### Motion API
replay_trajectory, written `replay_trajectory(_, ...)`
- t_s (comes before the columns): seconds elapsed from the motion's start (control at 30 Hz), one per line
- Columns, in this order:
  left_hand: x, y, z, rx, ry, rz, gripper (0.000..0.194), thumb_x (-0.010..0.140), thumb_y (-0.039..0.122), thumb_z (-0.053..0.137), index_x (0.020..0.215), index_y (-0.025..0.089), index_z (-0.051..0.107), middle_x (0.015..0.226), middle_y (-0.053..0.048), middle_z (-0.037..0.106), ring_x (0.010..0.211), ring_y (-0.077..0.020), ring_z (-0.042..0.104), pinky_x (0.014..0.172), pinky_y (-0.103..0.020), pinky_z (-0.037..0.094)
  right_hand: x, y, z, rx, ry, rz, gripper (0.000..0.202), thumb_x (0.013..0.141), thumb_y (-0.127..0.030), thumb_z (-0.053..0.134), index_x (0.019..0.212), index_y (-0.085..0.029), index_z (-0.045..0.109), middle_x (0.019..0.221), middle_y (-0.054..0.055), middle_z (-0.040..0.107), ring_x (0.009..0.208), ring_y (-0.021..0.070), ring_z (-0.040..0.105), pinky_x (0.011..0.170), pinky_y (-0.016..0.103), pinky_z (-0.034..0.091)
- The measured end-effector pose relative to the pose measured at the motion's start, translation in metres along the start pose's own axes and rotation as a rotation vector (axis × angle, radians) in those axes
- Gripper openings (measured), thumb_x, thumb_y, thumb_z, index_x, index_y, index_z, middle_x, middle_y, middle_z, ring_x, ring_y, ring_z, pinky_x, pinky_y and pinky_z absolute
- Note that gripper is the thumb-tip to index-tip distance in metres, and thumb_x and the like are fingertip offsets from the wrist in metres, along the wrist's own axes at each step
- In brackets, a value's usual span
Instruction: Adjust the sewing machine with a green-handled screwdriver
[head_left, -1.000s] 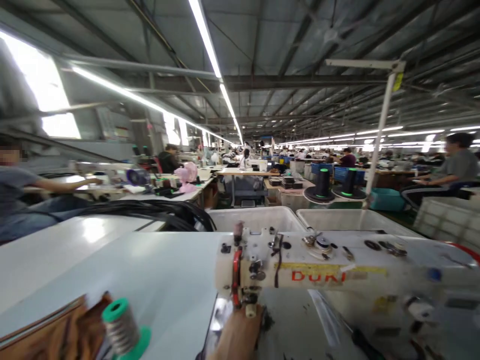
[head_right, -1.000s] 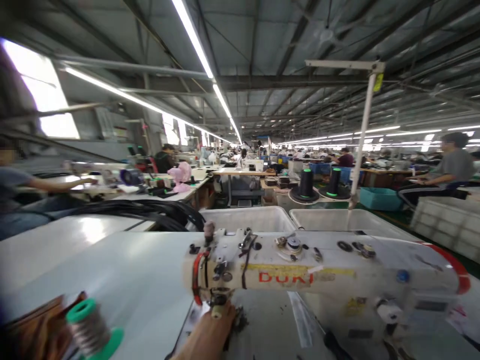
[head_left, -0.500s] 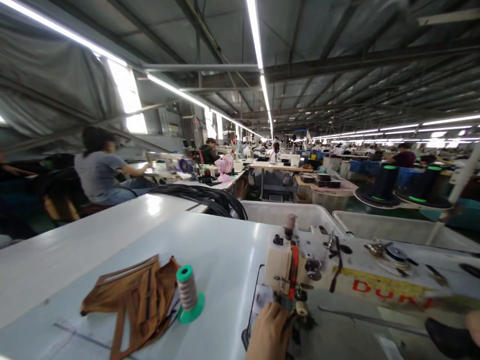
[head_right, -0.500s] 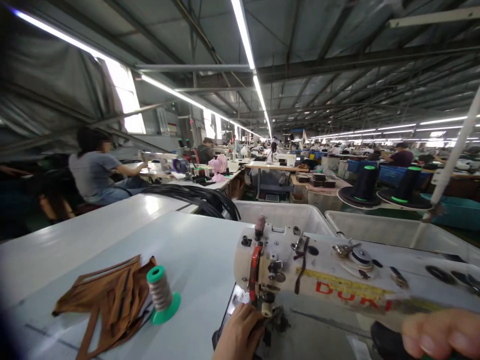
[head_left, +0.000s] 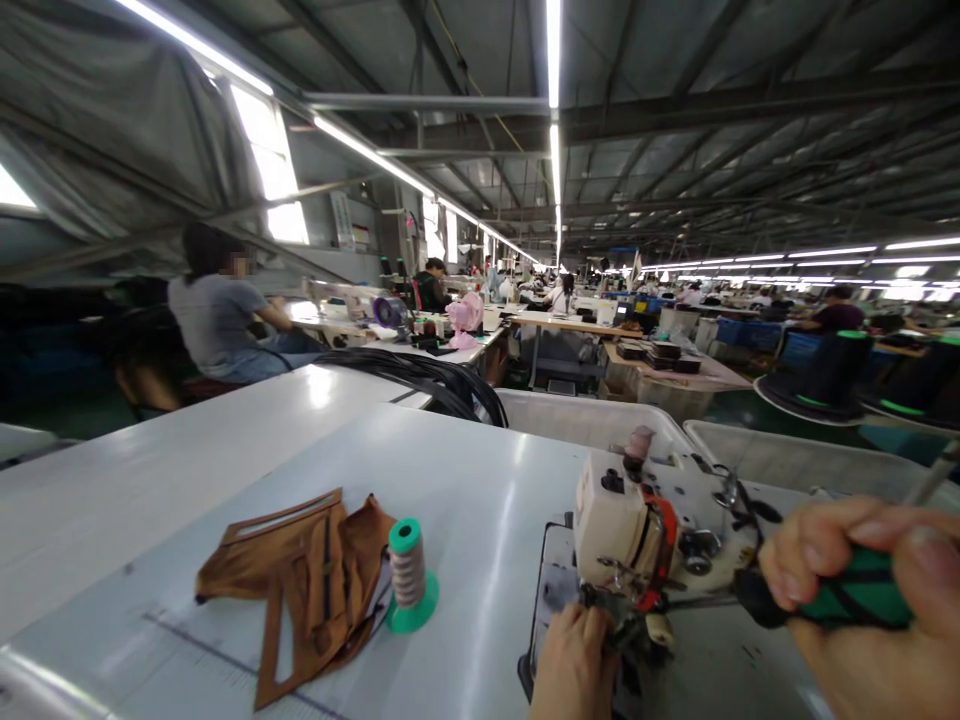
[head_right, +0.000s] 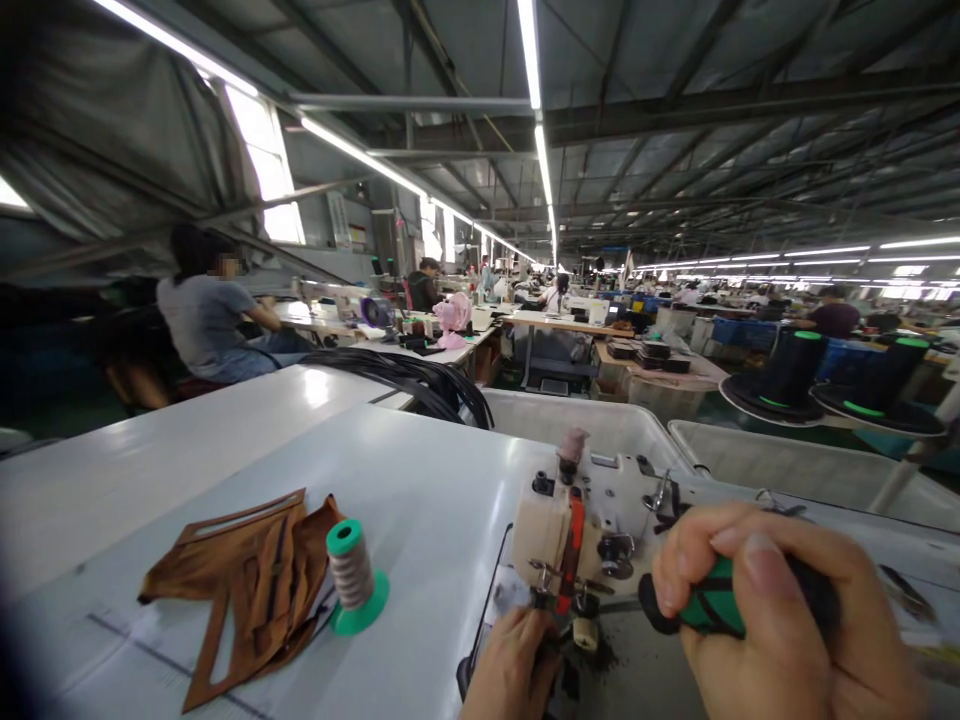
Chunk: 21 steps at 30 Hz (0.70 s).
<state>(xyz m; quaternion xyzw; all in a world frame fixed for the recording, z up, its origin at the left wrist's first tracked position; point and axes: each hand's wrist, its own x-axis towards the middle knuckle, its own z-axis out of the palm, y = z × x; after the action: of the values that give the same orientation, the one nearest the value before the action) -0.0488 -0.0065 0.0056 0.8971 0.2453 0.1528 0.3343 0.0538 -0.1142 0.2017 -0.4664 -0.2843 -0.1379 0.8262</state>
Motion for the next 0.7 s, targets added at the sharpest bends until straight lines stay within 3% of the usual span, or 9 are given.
replay_trajectory(0.4,-0.002,0.012,-0.012,-0.006,-0.070,-0.075,0.033,0.071,0.006,0.049,0.100,0.018,0.058,0.104,-0.005,0.060,0.101,-0.0215,0.050,0.087,-0.031,0.039,0.009,0.004,-0.004,0.125,-0.117,0.155,0.005,0.075,-0.024,0.053,0.071,-0.020,0.054,0.054,0.000,0.050,0.041,0.0160,0.045,0.028,0.029,0.034)
replay_trajectory(0.57,-0.001,0.008,-0.008,-0.020,-0.068,-0.068,0.033,0.071,0.006,0.048,0.100,0.017,0.058,0.104,-0.005,0.059,0.101,-0.0216,0.050,0.088,-0.032,0.039,0.019,0.005,-0.004,0.189,-0.245,0.135,0.008,0.080,-0.019,0.048,0.076,-0.019,0.055,0.057,0.000,0.051,0.043,0.0146,0.047,0.031,0.026,0.037)
replay_trajectory(0.7,-0.001,0.008,-0.009,-0.017,-0.072,-0.065,0.033,0.071,0.005,0.048,0.099,0.017,0.058,0.103,-0.005,0.060,0.101,-0.0220,0.050,0.088,-0.032,0.039,0.026,0.007,-0.006,0.040,-0.379,0.090,0.009,0.083,-0.020,0.048,0.076,-0.019,0.053,0.062,0.002,0.055,0.053,0.0148,0.054,0.043,0.027,0.045)
